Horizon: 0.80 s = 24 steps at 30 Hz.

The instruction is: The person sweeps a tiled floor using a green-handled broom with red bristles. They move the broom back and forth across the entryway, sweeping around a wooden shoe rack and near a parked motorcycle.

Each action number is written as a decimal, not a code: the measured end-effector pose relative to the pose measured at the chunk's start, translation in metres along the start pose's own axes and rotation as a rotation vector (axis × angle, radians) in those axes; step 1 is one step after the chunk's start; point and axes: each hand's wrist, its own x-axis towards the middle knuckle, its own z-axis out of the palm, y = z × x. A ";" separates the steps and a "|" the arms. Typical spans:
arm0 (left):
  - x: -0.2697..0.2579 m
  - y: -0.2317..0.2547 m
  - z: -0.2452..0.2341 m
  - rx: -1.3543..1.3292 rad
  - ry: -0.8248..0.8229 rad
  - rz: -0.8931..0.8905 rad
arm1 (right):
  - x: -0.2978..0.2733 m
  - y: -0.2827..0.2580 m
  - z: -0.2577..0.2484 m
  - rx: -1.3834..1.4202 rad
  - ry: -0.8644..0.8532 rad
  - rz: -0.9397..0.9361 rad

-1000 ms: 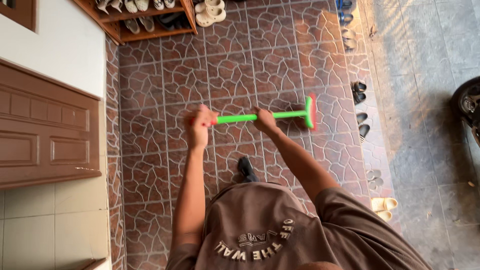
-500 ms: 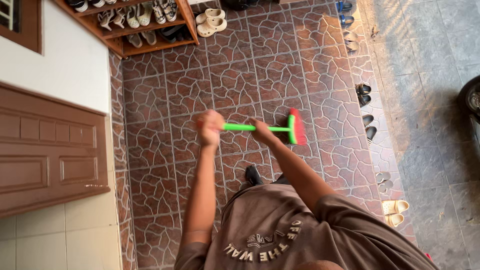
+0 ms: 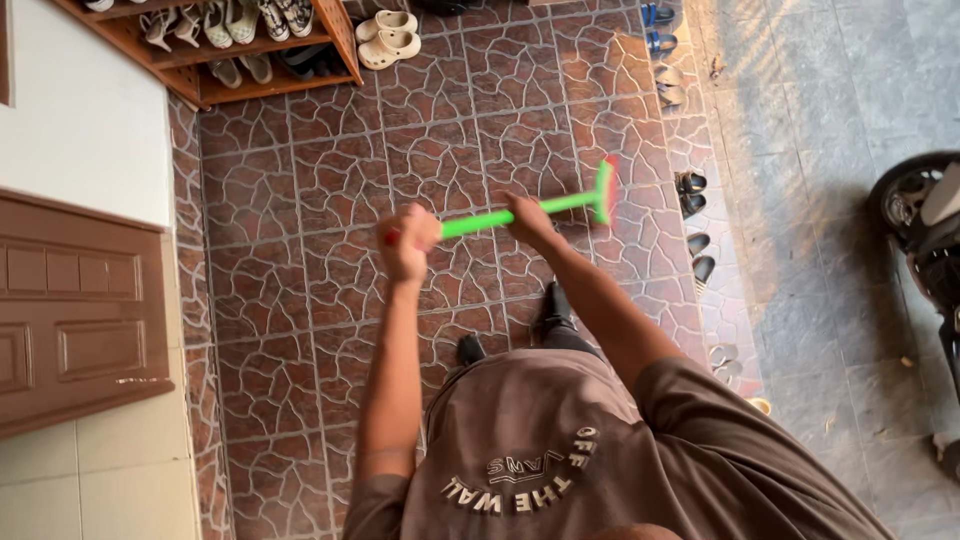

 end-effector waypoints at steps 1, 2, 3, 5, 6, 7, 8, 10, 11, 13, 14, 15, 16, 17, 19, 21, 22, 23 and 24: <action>0.015 0.014 0.007 -0.047 -0.043 0.082 | 0.022 -0.012 0.000 0.122 0.006 0.004; 0.029 0.027 0.015 -0.093 -0.094 0.164 | 0.045 -0.028 0.001 0.063 0.192 -0.334; 0.039 0.039 0.021 -0.088 -0.107 0.188 | 0.059 -0.040 0.002 0.003 0.381 -0.669; 0.056 0.053 0.036 -0.085 -0.137 0.235 | 0.068 -0.050 0.001 0.279 0.086 -0.274; 0.061 0.054 0.043 -0.061 -0.144 0.220 | 0.070 -0.050 0.002 0.264 0.060 -0.266; 0.064 0.052 0.047 -0.036 -0.151 0.204 | 0.073 -0.048 0.002 0.249 0.035 -0.259; 0.067 0.045 0.050 -0.013 -0.159 0.188 | 0.073 -0.041 0.002 0.234 0.010 -0.251; 0.072 0.010 0.058 -0.015 -0.107 0.148 | 0.063 -0.012 -0.001 0.198 -0.055 -0.194; 0.073 -0.013 0.062 -0.016 -0.080 0.129 | 0.054 0.006 -0.003 0.180 -0.087 -0.167; 0.071 -0.069 0.075 -0.043 0.029 0.024 | 0.034 0.045 -0.018 0.231 -0.028 -0.200; 0.066 -0.094 0.083 -0.039 -0.011 0.026 | 0.026 0.066 -0.029 0.216 0.015 -0.232; 0.058 -0.116 0.091 -0.034 -0.052 0.026 | 0.017 0.087 -0.041 0.202 0.058 -0.263; 0.049 -0.137 0.103 0.084 -0.070 -0.064 | 0.008 0.111 -0.058 0.159 0.061 -0.247; 0.040 -0.154 0.117 0.202 -0.087 -0.155 | -0.002 0.134 -0.075 0.116 0.065 -0.230; 0.028 -0.181 0.141 0.219 -0.243 -0.462 | -0.026 0.177 -0.109 0.141 -0.018 -0.002; 0.019 -0.201 0.166 0.364 -0.370 -0.362 | -0.036 0.206 -0.138 -0.105 -0.036 0.017; 0.020 -0.203 0.170 0.329 -0.311 -0.365 | -0.031 0.211 -0.145 -0.118 -0.044 0.010; 0.022 -0.205 0.175 0.293 -0.253 -0.367 | -0.027 0.218 -0.155 -0.132 -0.052 0.004; 0.021 -0.204 0.181 0.253 -0.201 -0.377 | -0.026 0.223 -0.162 -0.144 -0.060 0.007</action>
